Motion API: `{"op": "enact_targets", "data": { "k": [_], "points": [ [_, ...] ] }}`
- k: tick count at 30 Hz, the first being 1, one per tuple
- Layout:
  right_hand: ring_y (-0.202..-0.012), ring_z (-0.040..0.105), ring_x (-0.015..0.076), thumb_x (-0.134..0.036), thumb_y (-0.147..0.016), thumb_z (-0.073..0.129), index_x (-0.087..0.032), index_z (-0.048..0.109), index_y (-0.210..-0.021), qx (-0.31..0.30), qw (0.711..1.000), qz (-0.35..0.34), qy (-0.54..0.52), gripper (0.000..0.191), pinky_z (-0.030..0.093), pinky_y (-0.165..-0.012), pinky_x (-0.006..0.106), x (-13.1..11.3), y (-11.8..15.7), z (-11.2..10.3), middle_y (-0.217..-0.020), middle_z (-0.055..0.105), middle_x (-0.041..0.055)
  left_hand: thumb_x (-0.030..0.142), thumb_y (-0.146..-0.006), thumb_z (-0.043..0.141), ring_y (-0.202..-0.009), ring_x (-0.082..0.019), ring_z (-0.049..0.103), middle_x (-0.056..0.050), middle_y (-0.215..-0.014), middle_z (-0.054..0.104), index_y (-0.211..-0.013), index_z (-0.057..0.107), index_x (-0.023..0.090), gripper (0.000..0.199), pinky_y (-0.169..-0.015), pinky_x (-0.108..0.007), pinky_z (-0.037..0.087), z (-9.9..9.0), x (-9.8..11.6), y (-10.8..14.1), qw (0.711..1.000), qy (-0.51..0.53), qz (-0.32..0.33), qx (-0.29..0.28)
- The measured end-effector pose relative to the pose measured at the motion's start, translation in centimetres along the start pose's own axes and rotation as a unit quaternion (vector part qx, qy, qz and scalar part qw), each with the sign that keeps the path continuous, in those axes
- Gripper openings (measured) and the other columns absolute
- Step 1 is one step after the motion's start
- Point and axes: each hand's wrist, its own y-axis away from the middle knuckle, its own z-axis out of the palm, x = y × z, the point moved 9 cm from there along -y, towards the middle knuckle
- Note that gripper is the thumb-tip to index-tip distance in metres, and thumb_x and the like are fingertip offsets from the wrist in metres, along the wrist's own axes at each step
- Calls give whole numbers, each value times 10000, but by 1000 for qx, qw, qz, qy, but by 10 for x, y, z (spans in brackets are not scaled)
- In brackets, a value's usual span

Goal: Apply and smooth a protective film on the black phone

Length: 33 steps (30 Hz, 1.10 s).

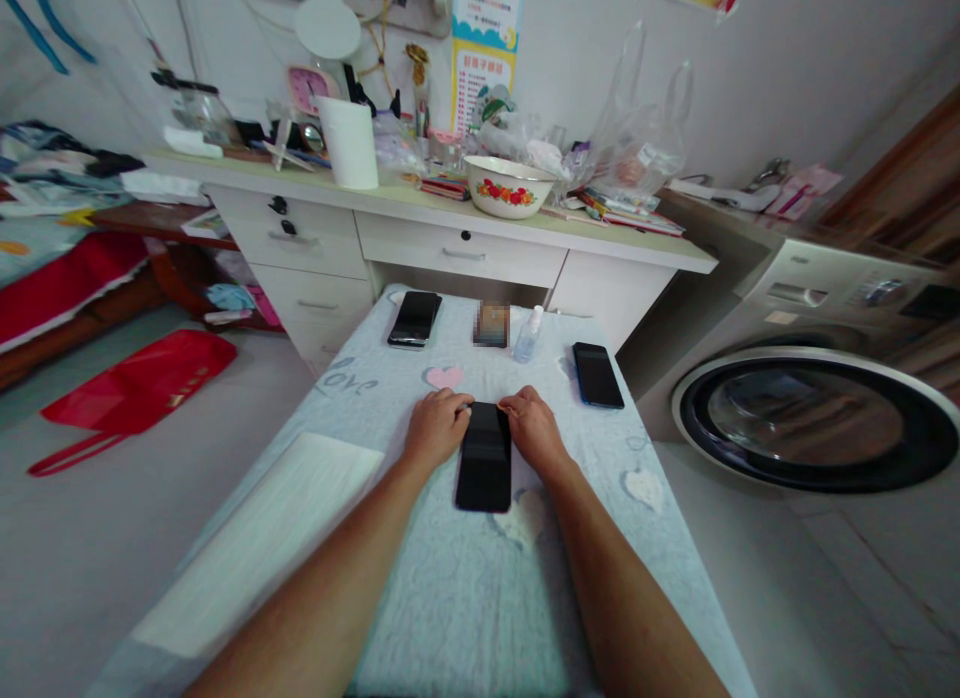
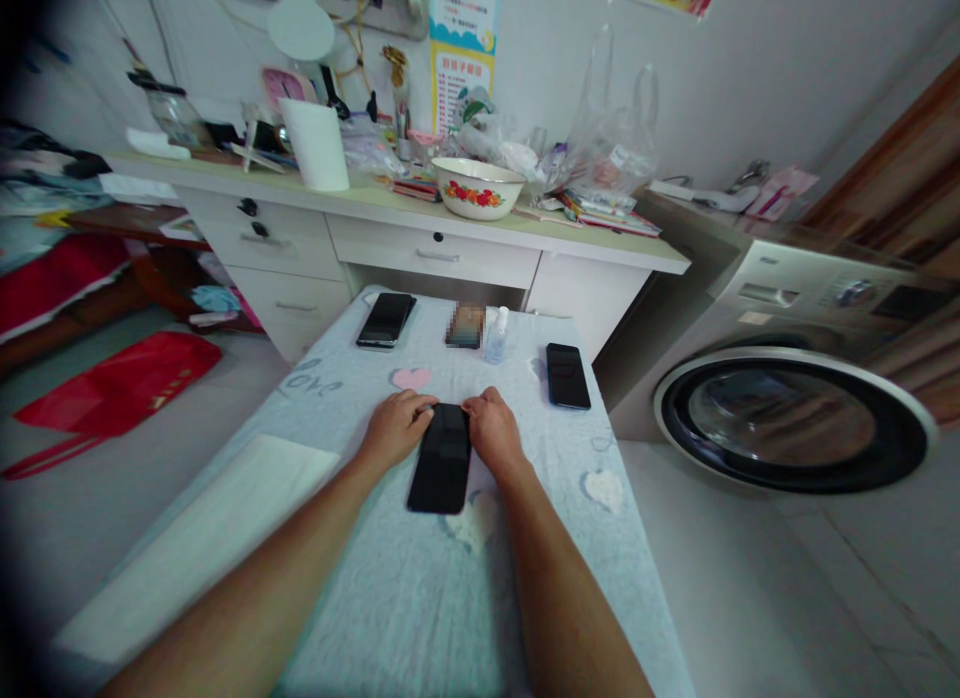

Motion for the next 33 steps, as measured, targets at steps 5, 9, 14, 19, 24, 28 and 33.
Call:
{"op": "enact_targets", "data": {
  "k": [5,9,14,19,24,28,33],
  "points": [
    [-834,548,143,-148,-918,450,-190,699,-1032,-10,1000,-8,11,277,384,-780,216,-9,-4,5,-972,590,73,238,-856,506,-915,-194,584,-50,-950,654,-1056,690,228,272,-843,-305,424,-1,1,0,1000,-4,-2,-1],
    [-824,543,143,-166,-929,441,-203,695,-1034,-27,999,-17,32,278,381,-760,222,-21,-7,10,-961,579,65,240,-859,503,-914,-194,583,-49,-950,653,-1069,685,236,277,-836,-304,425,0,0,0,1000,-7,-3,-3],
    [-834,535,144,-194,-951,418,-216,694,-1030,-30,997,-44,48,288,374,-738,222,-36,-8,12,-965,572,56,237,-859,502,-913,-194,582,-46,-943,652,-1067,683,250,276,-832,-305,421,2,-1,-1,1000,-9,1,-7],
    [-845,536,143,-203,-951,423,-224,696,-1040,-33,997,-43,48,288,373,-747,218,-36,-7,9,-963,574,52,243,-862,500,-915,-193,583,-45,-954,652,-1072,683,255,279,-832,-306,421,0,0,0,1000,-8,-1,-7],
    [-852,545,139,-173,-929,437,-211,705,-1022,-37,998,-12,47,286,378,-764,216,-20,-4,1,-986,576,58,243,-862,492,-925,-194,583,-48,-961,651,-1054,687,244,273,-852,-310,421,0,0,0,1000,-6,-6,-8],
    [-875,545,139,-124,-902,447,-207,700,-1021,-28,998,1,48,292,378,-787,212,-11,-1,-4,-988,576,59,217,-860,484,-941,-193,582,-44,-967,655,-1049,682,242,275,-862,-307,417,0,0,0,1000,-6,-6,-6],
    [-866,543,146,-125,-907,442,-197,699,-1009,-18,999,-2,46,286,381,-785,219,-16,-2,-4,-967,576,63,215,-854,492,-941,-198,584,-46,-973,660,-1026,672,225,248,-858,-311,419,1,-1,1,1000,-4,-9,0]
  ]
}}
